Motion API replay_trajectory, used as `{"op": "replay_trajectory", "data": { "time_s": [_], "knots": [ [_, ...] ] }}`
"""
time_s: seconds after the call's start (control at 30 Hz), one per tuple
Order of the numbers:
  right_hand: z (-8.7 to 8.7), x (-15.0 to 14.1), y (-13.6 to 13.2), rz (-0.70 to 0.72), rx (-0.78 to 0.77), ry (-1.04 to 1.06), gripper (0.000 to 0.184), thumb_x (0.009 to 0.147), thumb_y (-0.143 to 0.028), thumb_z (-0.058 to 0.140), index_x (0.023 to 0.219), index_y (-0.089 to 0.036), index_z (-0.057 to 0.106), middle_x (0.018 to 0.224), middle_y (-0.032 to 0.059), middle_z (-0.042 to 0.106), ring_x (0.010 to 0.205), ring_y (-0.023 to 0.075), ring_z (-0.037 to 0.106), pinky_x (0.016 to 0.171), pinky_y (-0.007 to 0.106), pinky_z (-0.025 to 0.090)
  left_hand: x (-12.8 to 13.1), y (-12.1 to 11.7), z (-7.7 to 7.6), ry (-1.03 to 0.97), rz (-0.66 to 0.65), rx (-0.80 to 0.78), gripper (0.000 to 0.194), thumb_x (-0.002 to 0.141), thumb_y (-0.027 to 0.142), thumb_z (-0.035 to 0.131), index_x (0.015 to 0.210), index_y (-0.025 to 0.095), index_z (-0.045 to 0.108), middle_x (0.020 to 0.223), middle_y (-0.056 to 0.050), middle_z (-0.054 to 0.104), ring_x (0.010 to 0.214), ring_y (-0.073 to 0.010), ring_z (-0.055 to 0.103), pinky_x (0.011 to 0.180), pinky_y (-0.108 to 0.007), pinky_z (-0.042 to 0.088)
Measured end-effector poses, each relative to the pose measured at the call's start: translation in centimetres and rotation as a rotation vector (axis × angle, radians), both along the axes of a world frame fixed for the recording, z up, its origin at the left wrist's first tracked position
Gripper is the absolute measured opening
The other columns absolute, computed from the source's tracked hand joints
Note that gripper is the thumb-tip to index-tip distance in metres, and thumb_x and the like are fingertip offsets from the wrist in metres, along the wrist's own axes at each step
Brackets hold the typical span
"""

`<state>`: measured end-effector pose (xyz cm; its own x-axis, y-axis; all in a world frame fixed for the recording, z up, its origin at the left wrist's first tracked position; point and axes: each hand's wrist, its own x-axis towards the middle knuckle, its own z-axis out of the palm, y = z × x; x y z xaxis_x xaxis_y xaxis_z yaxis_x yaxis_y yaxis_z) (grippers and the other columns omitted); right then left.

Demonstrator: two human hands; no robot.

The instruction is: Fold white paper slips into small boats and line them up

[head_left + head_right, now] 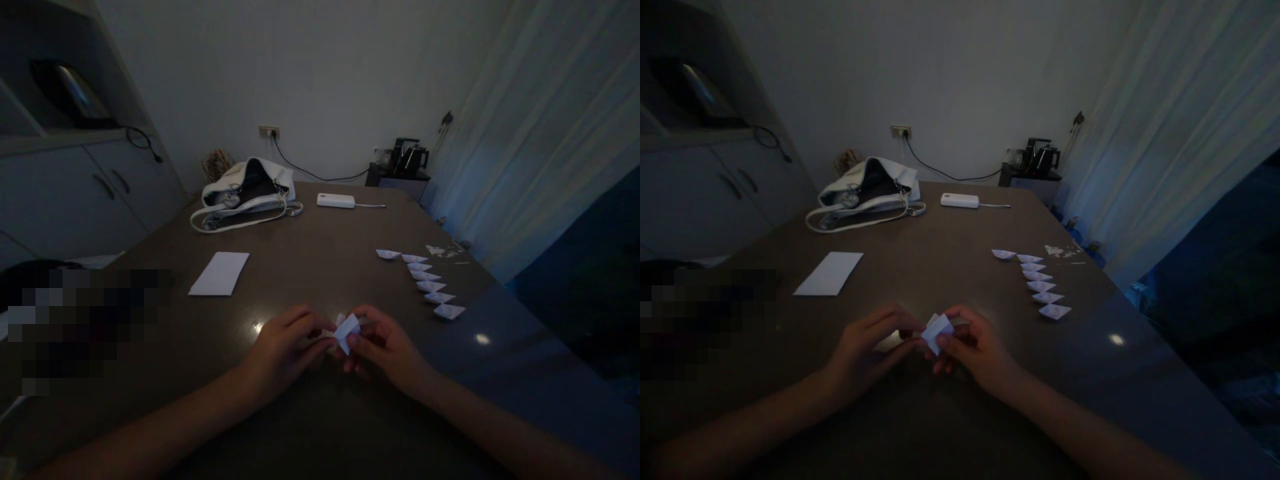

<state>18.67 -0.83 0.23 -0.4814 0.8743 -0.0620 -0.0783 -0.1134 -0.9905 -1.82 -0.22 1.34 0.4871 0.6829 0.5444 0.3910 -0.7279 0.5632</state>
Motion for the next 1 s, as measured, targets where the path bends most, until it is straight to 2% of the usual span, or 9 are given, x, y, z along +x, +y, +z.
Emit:
{"op": "replay_trajectory", "data": {
  "time_s": [0.17,0.33,0.43,0.53,0.7,0.83,0.9,1.0],
  "knots": [
    [0.0,0.1,0.2,0.061,-0.118,0.047,0.033,0.075,-0.043,0.07,0.085,-0.017,0.052,0.074,-0.001,0.066,0.061,0.0095,0.065,0.051,0.018,0.047,-0.3,0.0,0.3,0.079,-0.102,-0.017,0.007,0.086,0.022,0.06,0.086,0.015,0.063,0.082,-0.004,0.056,0.072,-0.0127,0.056,0.062,-0.02,0.044],
    [-0.3,0.2,0.3,0.107,-0.188,0.067,0.033,0.074,-0.041,0.073,0.084,-0.015,0.054,0.073,-0.0003,0.066,0.061,0.0093,0.065,0.053,0.017,0.048,-0.3,-0.3,1.1,0.06,-0.156,-0.152,0.005,0.082,0.022,0.064,0.083,0.017,0.064,0.084,-0.003,0.05,0.075,-0.0136,0.052,0.063,-0.021,0.041],
    [-0.5,0.2,0.3,0.122,-0.23,0.073,0.031,0.074,-0.036,0.074,0.084,-0.016,0.054,0.073,-0.0006,0.067,0.061,0.0089,0.066,0.054,0.017,0.048,-0.3,-0.3,1.4,0.048,-0.244,-0.242,0.005,0.083,0.021,0.063,0.082,0.016,0.063,0.083,-0.002,0.051,0.076,-0.0137,0.051,0.064,-0.022,0.041],
    [-0.5,0.3,0.2,0.132,-0.237,0.093,0.031,0.072,-0.035,0.076,0.084,-0.017,0.053,0.071,-0.0009,0.067,0.06,0.0093,0.065,0.053,0.018,0.047,-0.2,-0.3,1.5,0.053,-0.281,-0.261,0.004,0.083,0.021,0.063,0.084,0.016,0.063,0.083,-0.003,0.052,0.078,-0.0149,0.052,0.067,-0.024,0.04],
    [-0.1,0.3,0.2,0.058,-0.091,0.049,0.026,0.075,-0.035,0.073,0.081,-0.017,0.056,0.071,-0.0009,0.066,0.061,0.0093,0.063,0.055,0.019,0.047,-0.1,-0.2,1.3,0.016,-0.198,-0.268,0.009,0.081,0.025,0.067,0.084,0.017,0.064,0.085,-0.003,0.055,0.08,-0.0161,0.053,0.069,-0.025,0.041],
    [0.0,0.0,0.1,-0.063,0.072,-0.065,0.021,0.078,-0.035,0.068,0.079,-0.018,0.058,0.068,0.0,0.066,0.062,0.0113,0.062,0.058,0.023,0.047,0.3,0.0,0.7,0.026,-0.094,-0.355,0.007,0.083,0.022,0.061,0.082,0.016,0.063,0.083,-0.003,0.057,0.075,-0.0147,0.053,0.065,-0.024,0.041],
    [0.0,-0.1,0.0,-0.136,0.162,-0.162,0.017,0.08,-0.033,0.066,0.079,-0.018,0.059,0.068,0.0006,0.067,0.063,0.0132,0.063,0.059,0.025,0.048,0.6,0.1,0.3,-0.014,-0.062,-0.454,0.006,0.083,0.021,0.06,0.082,0.015,0.062,0.079,-0.002,0.06,0.072,-0.0139,0.055,0.064,-0.023,0.041],
    [-0.1,-0.2,-0.2,-0.217,0.249,-0.248,0.014,0.081,-0.03,0.064,0.09,-0.021,0.059,0.069,0.0007,0.069,0.064,0.0159,0.066,0.06,0.028,0.05,1.0,0.4,-0.3,-0.168,-0.06,-0.707,0.013,0.08,0.026,0.064,0.082,0.014,0.06,0.074,-0.001,0.062,0.067,-0.0129,0.057,0.062,-0.023,0.043]
  ]
}}
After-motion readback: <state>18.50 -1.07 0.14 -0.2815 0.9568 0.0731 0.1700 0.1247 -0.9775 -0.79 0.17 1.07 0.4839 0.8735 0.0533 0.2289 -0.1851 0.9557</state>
